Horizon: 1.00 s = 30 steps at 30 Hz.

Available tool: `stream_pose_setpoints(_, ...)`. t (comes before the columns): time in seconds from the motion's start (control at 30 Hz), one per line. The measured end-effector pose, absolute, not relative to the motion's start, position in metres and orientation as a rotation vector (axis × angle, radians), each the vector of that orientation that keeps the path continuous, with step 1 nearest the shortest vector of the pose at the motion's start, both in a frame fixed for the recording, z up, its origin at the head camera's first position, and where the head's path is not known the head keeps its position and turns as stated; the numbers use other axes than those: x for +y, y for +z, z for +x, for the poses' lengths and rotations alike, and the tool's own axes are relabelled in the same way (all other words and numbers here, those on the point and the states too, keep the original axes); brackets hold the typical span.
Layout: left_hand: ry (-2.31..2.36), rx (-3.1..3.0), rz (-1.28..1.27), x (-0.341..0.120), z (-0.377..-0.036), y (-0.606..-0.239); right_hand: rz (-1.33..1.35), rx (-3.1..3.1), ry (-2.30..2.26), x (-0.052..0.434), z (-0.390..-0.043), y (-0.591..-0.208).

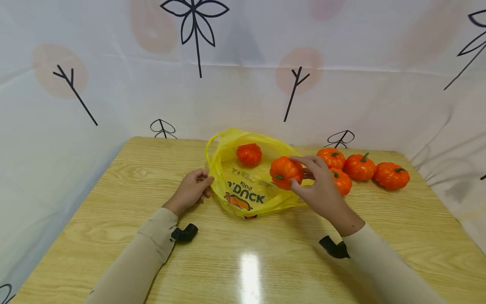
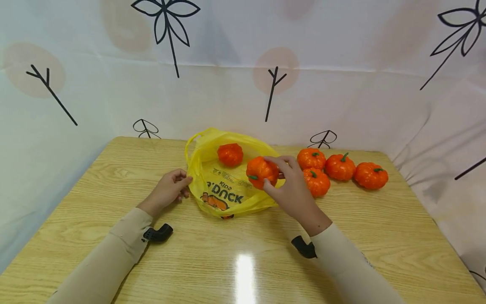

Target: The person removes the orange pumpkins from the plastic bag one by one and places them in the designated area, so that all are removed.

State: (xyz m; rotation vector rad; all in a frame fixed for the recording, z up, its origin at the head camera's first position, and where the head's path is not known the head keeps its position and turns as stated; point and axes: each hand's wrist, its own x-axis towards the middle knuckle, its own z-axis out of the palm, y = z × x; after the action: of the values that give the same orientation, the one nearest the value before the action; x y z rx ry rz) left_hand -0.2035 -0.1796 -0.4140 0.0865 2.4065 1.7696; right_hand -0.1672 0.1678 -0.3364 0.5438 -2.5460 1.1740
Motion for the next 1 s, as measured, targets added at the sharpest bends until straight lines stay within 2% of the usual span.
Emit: stream_pose_setpoints(1.0,1.746,2.419,0.092,-0.179,-0.201,-0.413,0.456,-2.541,1.016,0.247,-0.127,-0.341)
